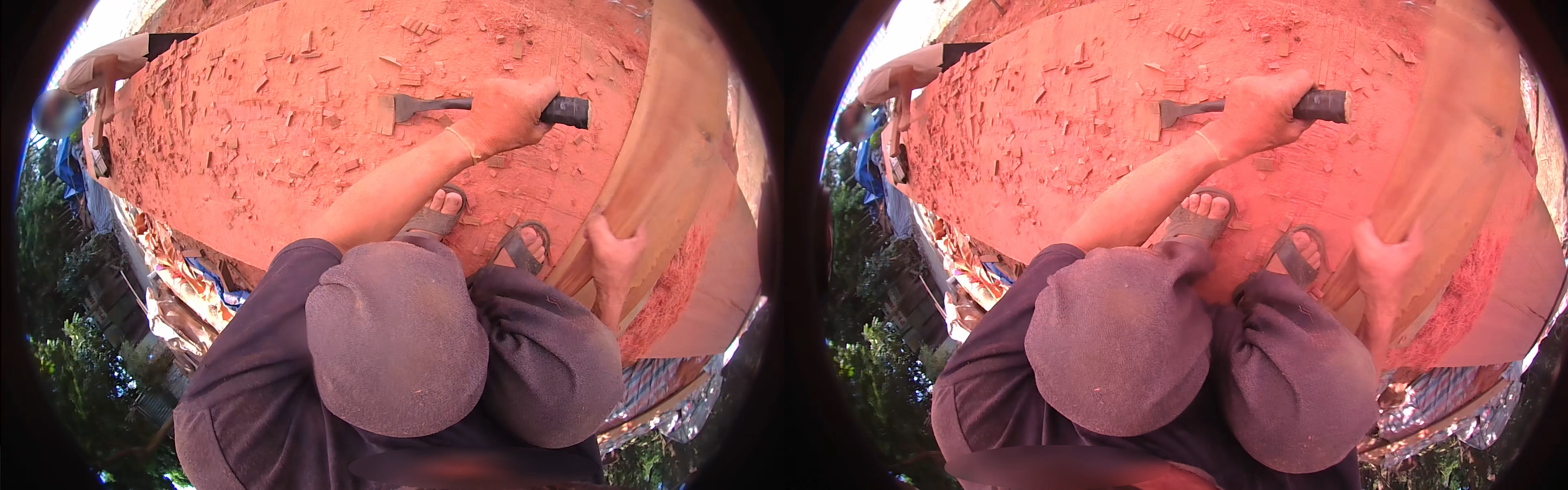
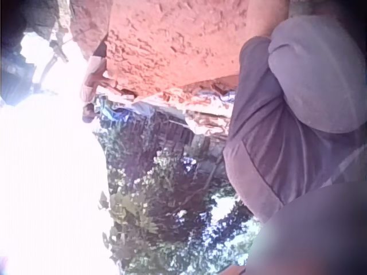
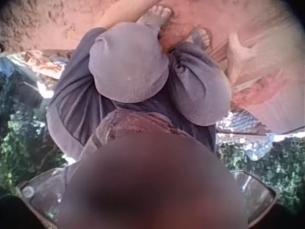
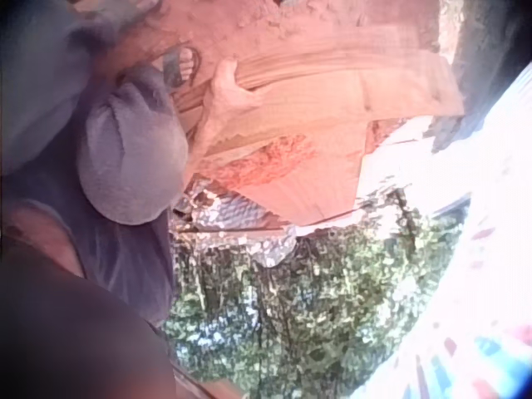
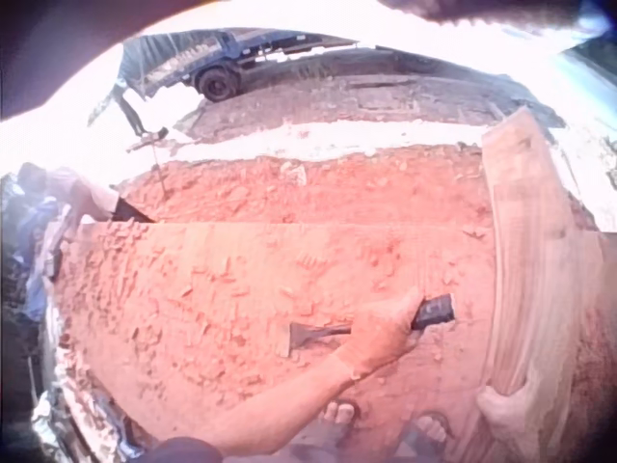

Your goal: The person uses a small axe to repeatedly strike and shape a piece of wood held in the left hand. Wood chips accumulate on the ground as the person continues to carve the wood piece.

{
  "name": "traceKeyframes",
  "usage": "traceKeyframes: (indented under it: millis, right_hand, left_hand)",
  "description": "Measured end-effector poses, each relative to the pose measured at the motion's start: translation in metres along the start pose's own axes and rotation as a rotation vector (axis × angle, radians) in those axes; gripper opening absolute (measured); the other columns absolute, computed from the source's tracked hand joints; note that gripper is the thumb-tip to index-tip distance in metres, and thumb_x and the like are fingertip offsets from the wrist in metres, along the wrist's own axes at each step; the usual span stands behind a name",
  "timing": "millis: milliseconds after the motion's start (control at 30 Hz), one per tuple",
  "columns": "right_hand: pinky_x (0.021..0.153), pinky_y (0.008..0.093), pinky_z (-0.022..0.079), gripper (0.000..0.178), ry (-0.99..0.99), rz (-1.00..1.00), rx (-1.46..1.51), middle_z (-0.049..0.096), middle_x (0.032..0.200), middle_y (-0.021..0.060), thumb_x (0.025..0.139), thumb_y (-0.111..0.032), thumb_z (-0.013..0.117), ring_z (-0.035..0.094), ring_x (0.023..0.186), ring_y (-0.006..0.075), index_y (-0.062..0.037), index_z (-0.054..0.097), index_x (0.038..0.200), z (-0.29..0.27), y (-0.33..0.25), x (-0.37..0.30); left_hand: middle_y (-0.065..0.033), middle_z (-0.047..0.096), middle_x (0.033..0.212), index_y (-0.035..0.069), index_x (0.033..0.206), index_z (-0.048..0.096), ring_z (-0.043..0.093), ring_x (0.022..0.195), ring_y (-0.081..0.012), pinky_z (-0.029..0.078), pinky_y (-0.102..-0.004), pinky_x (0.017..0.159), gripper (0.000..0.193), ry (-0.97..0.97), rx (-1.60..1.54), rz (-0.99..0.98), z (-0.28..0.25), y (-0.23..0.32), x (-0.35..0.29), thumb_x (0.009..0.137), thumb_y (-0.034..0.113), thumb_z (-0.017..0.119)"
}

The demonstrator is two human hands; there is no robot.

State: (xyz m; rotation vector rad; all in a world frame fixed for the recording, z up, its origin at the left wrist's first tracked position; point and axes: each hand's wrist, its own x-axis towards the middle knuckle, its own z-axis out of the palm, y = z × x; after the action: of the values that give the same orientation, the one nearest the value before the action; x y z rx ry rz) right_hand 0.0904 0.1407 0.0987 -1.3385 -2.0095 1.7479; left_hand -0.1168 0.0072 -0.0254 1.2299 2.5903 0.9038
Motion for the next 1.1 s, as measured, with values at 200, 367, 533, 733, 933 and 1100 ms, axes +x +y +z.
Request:
traceKeyframes:
  millis: [200,367,533,733,933,1100]
  right_hand:
    - [0.069,0.03,0.053,0.039,-0.333,0.198,-0.313,0.07,0.087,0.0073,0.077,-0.009,0.076,0.066,0.08,0.0133,0.0033,0.065,0.112,0.017,0.048,-0.042]
    - [0.062,0.0297,0.051,0.031,-0.164,0.353,-0.146,0.066,0.084,0.0079,0.081,-0.006,0.073,0.063,0.07,0.0132,0.0029,0.061,0.108,-0.015,0.038,-0.041]
    - [0.057,0.0322,0.052,0.028,0.011,0.242,-0.022,0.062,0.084,0.01,0.086,-0.008,0.072,0.061,0.066,0.0174,0.0009,0.056,0.107,-0.055,0.036,-0.042]
    - [0.062,0.0329,0.054,0.033,0.129,0.221,0.075,0.063,0.089,0.0106,0.086,-0.009,0.072,0.062,0.072,0.0185,0.0037,0.058,0.113,-0.093,0.041,-0.062]
    - [0.068,0.0343,0.054,0.036,0.145,0.147,0.137,0.063,0.092,0.0108,0.087,-0.011,0.072,0.063,0.075,0.0195,0.0041,0.058,0.117,-0.092,0.028,-0.058]
    - [0.076,0.036,0.054,0.036,0.228,-0.071,0.425,0.064,0.093,0.0103,0.09,-0.015,0.07,0.063,0.076,0.0205,0.0031,0.058,0.118,-0.06,-0.005,-0.039]
  left_hand:
    - [-0.0137,0.066,0.074,0.009,0.088,0.06,0.07,0.072,-0.0338,0.054,-0.0461,0.061,0.022,-0.159,0.092,-0.088,-0.103,-0.048,-0.081,0.075,0.017,0.076]
    - [-0.0113,0.062,0.073,0.008,0.085,0.057,0.069,0.07,-0.0335,0.054,-0.0451,0.059,0.026,-0.16,-0.107,0.164,-0.097,-0.019,-0.115,0.07,0.017,0.076]
    - [-0.0076,0.063,0.077,0.01,0.084,0.055,0.067,0.067,-0.0338,0.051,-0.0456,0.054,0.027,-0.104,-0.34,0.334,-0.065,0.027,-0.066,0.068,0.016,0.076]
    - [-0.0084,0.062,0.073,0.011,0.082,0.055,0.067,0.066,-0.0329,0.051,-0.0457,0.053,0.023,-0.096,-0.267,0.325,-0.043,0.018,-0.042,0.07,0.019,0.073]
    - [-0.0073,0.063,0.065,0.013,0.078,0.057,0.067,0.062,-0.0307,0.05,-0.045,0.051,0.024,0.078,-0.2,0.178,-0.038,0.008,-0.042,0.072,0.027,0.076]
    - [-0.0081,0.064,0.065,0.014,0.075,0.058,0.068,0.062,-0.0308,0.051,-0.0459,0.052,0.024,0.024,-0.131,0.156,-0.031,0.005,-0.039,0.07,0.028,0.077]
